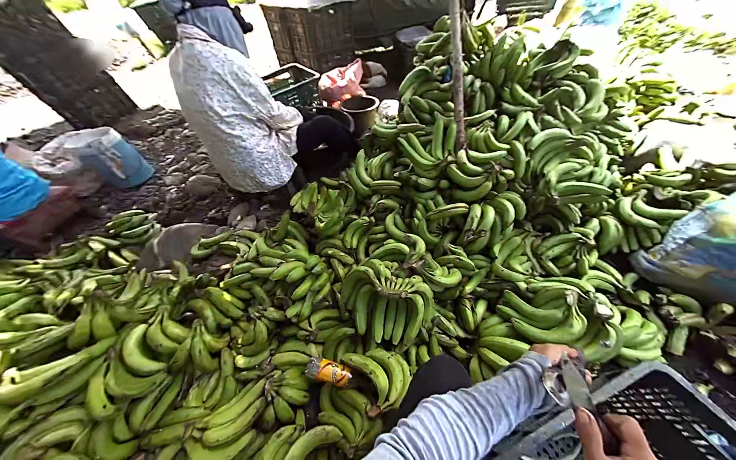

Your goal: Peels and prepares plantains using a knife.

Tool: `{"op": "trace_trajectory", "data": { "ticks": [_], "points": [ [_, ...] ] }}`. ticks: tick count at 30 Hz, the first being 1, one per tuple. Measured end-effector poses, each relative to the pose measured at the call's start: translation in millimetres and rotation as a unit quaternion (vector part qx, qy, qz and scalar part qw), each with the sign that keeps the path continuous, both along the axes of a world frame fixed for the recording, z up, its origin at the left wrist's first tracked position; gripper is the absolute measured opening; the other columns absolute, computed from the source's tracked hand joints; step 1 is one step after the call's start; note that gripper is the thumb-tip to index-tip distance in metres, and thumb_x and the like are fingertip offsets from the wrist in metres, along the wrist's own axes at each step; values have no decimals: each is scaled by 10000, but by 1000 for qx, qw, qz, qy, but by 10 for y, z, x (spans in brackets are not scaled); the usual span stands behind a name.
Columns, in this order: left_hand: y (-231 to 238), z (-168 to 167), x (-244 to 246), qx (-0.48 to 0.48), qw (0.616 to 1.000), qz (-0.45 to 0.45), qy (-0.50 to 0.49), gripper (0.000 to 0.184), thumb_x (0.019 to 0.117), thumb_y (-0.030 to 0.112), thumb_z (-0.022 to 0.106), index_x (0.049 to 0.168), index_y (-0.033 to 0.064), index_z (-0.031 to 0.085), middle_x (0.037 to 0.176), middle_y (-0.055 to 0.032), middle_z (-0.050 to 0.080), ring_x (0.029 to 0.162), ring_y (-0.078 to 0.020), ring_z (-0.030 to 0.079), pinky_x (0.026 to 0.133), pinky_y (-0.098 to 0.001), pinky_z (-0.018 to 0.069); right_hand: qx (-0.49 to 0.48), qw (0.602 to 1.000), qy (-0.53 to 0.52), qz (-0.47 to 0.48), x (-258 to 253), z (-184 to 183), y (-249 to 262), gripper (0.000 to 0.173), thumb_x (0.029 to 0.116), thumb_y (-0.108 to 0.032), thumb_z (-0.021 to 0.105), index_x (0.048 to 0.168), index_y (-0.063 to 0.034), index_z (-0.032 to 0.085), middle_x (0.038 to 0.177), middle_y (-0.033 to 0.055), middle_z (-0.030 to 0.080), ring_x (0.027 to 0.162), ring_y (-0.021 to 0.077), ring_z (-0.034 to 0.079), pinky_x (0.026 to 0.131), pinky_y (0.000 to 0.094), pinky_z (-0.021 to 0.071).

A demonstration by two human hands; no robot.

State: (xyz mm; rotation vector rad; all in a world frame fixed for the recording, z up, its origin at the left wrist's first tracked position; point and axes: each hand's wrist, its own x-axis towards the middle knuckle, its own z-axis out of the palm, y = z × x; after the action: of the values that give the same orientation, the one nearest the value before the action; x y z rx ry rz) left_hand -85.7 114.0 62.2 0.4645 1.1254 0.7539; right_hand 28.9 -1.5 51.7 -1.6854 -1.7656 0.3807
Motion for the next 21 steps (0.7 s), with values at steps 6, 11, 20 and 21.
{"op": "trace_trajectory", "data": {
  "ticks": [6,11,20,21],
  "points": [
    [-40,35,143,-29,999,-19,3,279,1102,149,418,1247,-50,548,981,-120,619,782,-153,595,744,-290,515,-22,999,8,-49,35,107,-149,419,970,-281,607,968,136,647,687,239,631,606,397,631,576,583,488],
    [-81,40,162,37,991,-106,76,356,1106,115,407,1344,-111,545,1238,-208,658,1066,-207,656,966,-329,495,-31,997,4,-74,121,86,-224,436,986,-291,609,1010,143,645,741,268,654,660,442,656,606,617,494],
    [-57,-71,276,5,999,-42,25,238,1098,149,412,1138,-25,570,861,-86,638,702,-116,619,668,-245,532,-20,998,0,-59,142,87,-233,457,969,-331,603,982,123,664,682,237,646,599,419,650,557,593,498],
    [-64,-62,302,-14,1000,-14,-8,217,1097,158,410,1079,0,557,754,-53,590,593,-101,576,565,-232,508,-3,999,-2,-48,109,110,-262,448,953,-324,606,949,120,664,652,217,631,565,386,638,531,560,495]
  ]
}}
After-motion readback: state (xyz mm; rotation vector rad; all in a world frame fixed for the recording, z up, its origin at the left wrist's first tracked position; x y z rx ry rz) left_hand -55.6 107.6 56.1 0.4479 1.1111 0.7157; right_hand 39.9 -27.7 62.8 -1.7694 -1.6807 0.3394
